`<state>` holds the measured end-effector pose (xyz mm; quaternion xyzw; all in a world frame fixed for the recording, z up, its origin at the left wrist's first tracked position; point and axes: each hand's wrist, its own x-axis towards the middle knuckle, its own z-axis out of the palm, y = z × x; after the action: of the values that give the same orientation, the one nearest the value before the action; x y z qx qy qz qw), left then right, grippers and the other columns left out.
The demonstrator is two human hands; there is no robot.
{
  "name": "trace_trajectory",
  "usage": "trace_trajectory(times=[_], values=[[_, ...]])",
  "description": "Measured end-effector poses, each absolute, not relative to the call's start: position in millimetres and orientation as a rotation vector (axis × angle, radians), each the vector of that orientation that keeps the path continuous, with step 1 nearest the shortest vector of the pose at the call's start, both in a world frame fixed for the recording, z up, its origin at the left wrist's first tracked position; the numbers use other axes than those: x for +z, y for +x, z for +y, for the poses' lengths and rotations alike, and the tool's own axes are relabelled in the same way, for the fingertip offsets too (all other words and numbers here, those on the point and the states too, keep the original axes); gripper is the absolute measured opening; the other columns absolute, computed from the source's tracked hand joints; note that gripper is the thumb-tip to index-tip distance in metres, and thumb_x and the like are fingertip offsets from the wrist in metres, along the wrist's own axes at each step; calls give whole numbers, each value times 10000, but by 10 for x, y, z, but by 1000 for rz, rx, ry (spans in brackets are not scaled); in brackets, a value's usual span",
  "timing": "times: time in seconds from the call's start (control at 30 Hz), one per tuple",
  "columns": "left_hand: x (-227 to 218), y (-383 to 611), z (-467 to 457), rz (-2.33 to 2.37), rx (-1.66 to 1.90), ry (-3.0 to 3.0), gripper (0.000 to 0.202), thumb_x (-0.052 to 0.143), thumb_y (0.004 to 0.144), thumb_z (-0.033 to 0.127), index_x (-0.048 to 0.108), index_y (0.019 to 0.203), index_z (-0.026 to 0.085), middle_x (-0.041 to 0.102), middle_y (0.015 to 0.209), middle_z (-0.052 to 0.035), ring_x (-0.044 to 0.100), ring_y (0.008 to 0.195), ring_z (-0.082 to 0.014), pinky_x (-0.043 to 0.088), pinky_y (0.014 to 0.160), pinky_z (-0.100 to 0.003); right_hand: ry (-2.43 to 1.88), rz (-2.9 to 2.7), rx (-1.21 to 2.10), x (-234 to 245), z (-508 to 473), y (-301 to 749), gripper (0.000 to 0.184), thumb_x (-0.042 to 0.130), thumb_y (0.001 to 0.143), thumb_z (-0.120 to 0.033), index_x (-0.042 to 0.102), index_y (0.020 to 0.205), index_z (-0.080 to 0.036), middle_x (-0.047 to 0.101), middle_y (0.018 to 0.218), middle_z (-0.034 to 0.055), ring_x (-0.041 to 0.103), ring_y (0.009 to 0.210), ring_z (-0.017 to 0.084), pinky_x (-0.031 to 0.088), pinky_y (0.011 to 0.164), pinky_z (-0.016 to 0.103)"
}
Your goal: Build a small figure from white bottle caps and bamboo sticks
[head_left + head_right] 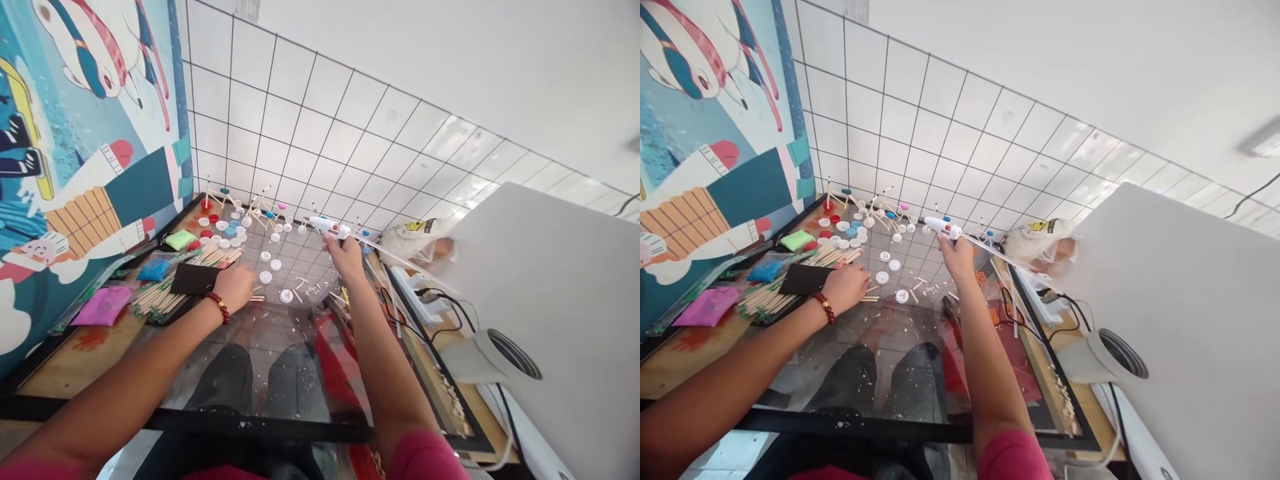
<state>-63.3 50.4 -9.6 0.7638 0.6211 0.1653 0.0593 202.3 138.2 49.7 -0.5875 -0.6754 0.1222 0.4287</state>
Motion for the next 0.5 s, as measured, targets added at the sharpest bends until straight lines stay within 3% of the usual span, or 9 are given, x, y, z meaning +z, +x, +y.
trace_trajectory(times=[0.13, 0.23, 0.37, 0.5], values=[[-28, -562, 443, 1778, 680, 2416, 218, 513, 891, 208, 717, 826, 167, 659, 892, -133, 627, 903, -275, 431, 752, -356, -1297, -1563, 128, 488, 691, 2086, 435, 584, 856, -532, 691, 994, -133, 683, 748, 50, 598, 655, 183, 462, 652, 292], [-42, -386, 368, 1590, 760, 2531, 235, 481, 925, 224, 708, 974, 187, 673, 1024, -113, 611, 996, -253, 449, 822, -347, -1262, -1541, 65, 319, 407, 2101, 399, 589, 864, -509, 672, 974, -135, 658, 759, 44, 575, 656, 180, 448, 638, 290], [-131, -98, 344, 1513, 663, 2584, 302, 582, 884, 281, 658, 1147, 156, 651, 1144, -140, 580, 1093, -287, 456, 899, -384, -1214, -1582, 62, 140, 367, 2106, 350, 580, 876, -479, 647, 953, -144, 663, 799, 55, 578, 688, 184, 452, 643, 287], [-162, 67, 431, 1550, 560, 2524, 225, 683, 798, 302, 717, 947, 138, 660, 1018, -158, 594, 1046, -319, 465, 891, -412, -1201, -1582, 133, 93, 413, 2104, 342, 562, 882, -472, 648, 952, -149, 666, 779, 46, 578, 679, 178, 458, 649, 283]])
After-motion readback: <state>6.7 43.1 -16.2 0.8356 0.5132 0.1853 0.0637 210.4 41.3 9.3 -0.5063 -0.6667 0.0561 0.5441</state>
